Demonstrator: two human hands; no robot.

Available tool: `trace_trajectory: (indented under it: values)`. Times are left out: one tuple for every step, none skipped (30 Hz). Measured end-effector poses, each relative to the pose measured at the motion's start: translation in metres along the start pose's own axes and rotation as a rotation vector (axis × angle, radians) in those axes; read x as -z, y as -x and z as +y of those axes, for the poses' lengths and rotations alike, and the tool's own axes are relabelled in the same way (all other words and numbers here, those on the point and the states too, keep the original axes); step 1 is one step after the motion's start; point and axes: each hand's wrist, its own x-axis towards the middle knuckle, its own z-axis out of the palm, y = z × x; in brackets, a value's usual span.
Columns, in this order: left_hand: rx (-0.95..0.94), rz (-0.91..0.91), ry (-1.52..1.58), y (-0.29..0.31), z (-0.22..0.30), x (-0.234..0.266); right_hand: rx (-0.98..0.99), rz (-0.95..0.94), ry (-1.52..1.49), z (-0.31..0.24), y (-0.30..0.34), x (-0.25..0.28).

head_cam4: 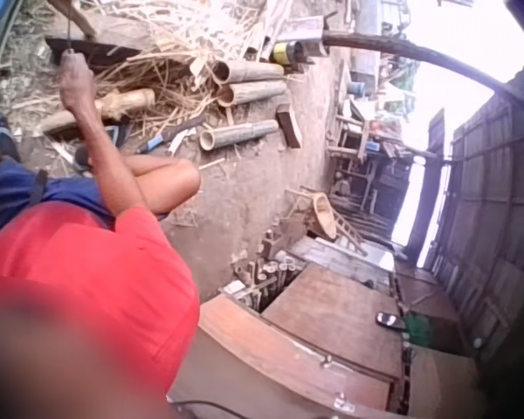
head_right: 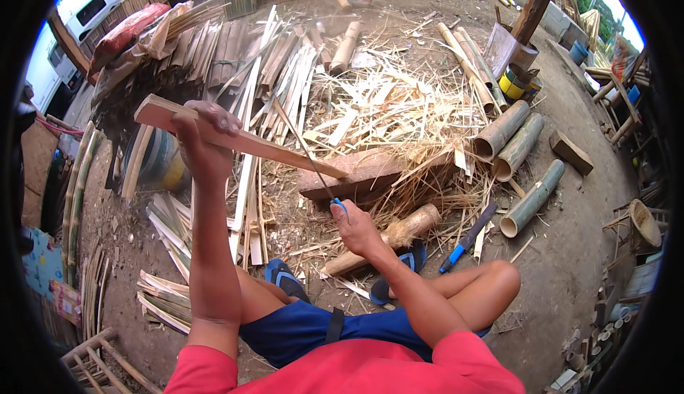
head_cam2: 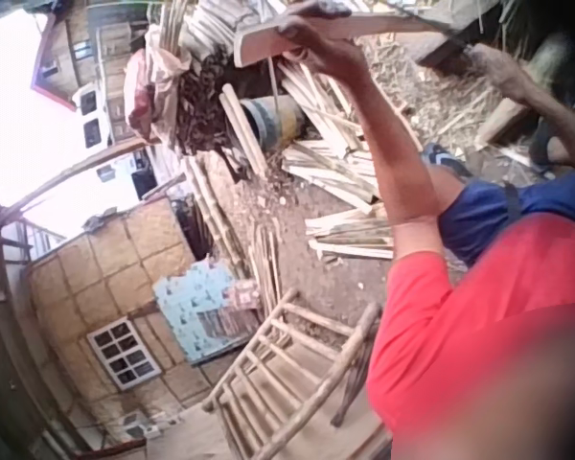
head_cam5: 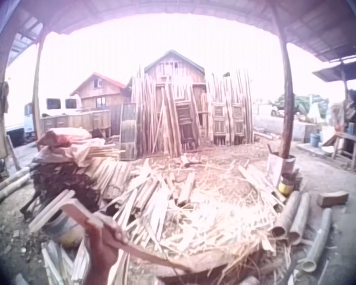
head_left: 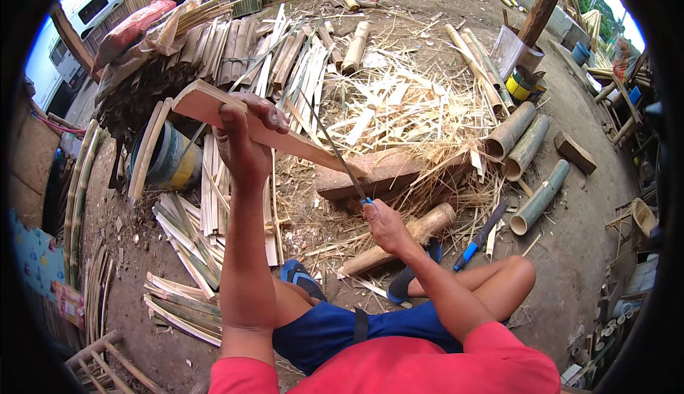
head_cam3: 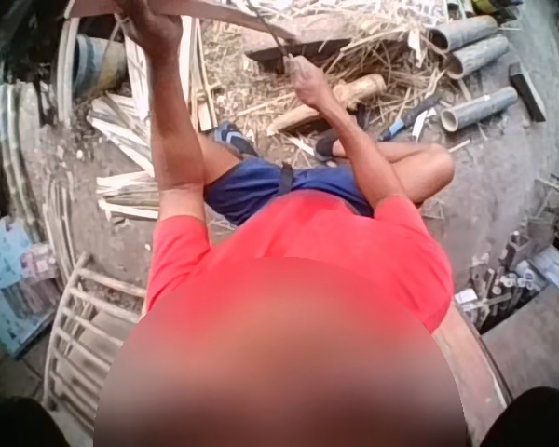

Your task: The person sits on the ground and repeatedly shaves thin strips from bamboo pieces using a knife. They hold each piece in one hand and draw the knife along its length to remove material, then place the finished piece aside.

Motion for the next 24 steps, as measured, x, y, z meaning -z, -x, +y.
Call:
trace_trajectory:
  values:
    - [0.019,-0.071,0.034,0.002,0.000,0.001,0.149,-0.027,-0.118,-0.027,0.012,0.004]
    - [0.028,-0.078,0.010,0.003,-0.001,0.002,0.124,-0.028,-0.065,-0.053,0.022,0.009]
    - [0.024,-0.101,0.001,0.004,-0.002,0.003,0.156,-0.032,-0.050,-0.076,0.028,0.015]
    - [0.026,-0.125,0.001,0.005,-0.003,0.002,0.133,-0.096,-0.006,-0.094,0.028,0.021]
    - [0.037,-0.140,0.011,0.006,-0.004,0.002,0.142,-0.048,-0.053,-0.106,0.029,0.025]
    - [0.024,-0.117,0.011,0.007,-0.005,0.002,0.101,-0.064,-0.068,-0.111,0.030,0.028]
    - [0.018,-0.088,0.020,0.007,-0.005,0.002,0.015,-0.058,-0.070,-0.109,0.024,0.029]
    - [0.023,-0.041,0.041,0.007,-0.006,0.002,0.054,-0.088,-0.165,-0.100,0.026,0.027]
    - [0.023,-0.057,0.011,0.008,-0.006,0.002,0.098,-0.066,-0.117,-0.086,0.026,0.021]
    - [0.029,-0.059,-0.008,0.008,-0.006,0.003,0.161,-0.028,-0.085,-0.069,0.027,0.012]
    - [0.035,-0.065,-0.004,0.008,-0.005,0.003,0.307,0.006,-0.073,-0.049,0.029,0.003]
    - [0.027,-0.051,-0.023,0.009,-0.004,0.003,0.239,0.060,-0.054,-0.029,0.020,-0.009]
    - [0.026,-0.041,-0.021,0.009,-0.003,0.003,0.060,0.099,-0.006,-0.011,0.007,-0.018]
    - [0.022,-0.032,-0.018,0.010,-0.002,0.003,-0.098,0.078,0.034,0.006,-0.005,-0.016]
    - [0.017,-0.033,-0.029,0.009,-0.001,0.002,-0.346,0.078,0.164,0.017,-0.014,-0.011]
    - [0.014,-0.036,-0.038,0.010,-0.001,0.000,-0.536,0.013,0.144,0.022,-0.023,-0.007]
    - [0.006,-0.038,-0.045,0.009,0.000,-0.002,-0.503,0.006,0.169,0.022,-0.028,-0.001]
    - [-0.013,-0.018,-0.020,0.008,-0.001,-0.005,-0.265,0.030,0.190,0.016,-0.030,0.003]
    - [-0.016,0.031,-0.026,0.009,-0.001,-0.007,-0.163,0.030,0.250,0.008,-0.027,0.006]
    - [-0.037,0.077,-0.028,0.006,-0.003,-0.010,-0.040,0.049,0.133,-0.004,-0.022,0.006]
    - [-0.053,0.128,-0.032,0.005,-0.004,-0.012,0.083,0.032,0.025,-0.016,-0.012,-0.001]
    - [-0.039,0.197,-0.039,0.004,-0.004,-0.013,0.209,0.021,-0.039,-0.025,-0.001,-0.006]
    - [-0.046,0.201,-0.045,0.004,-0.005,-0.014,0.283,0.046,-0.058,-0.032,0.010,-0.012]
    - [-0.054,0.202,-0.052,0.004,-0.004,-0.014,0.251,0.076,-0.031,-0.035,0.010,-0.020]
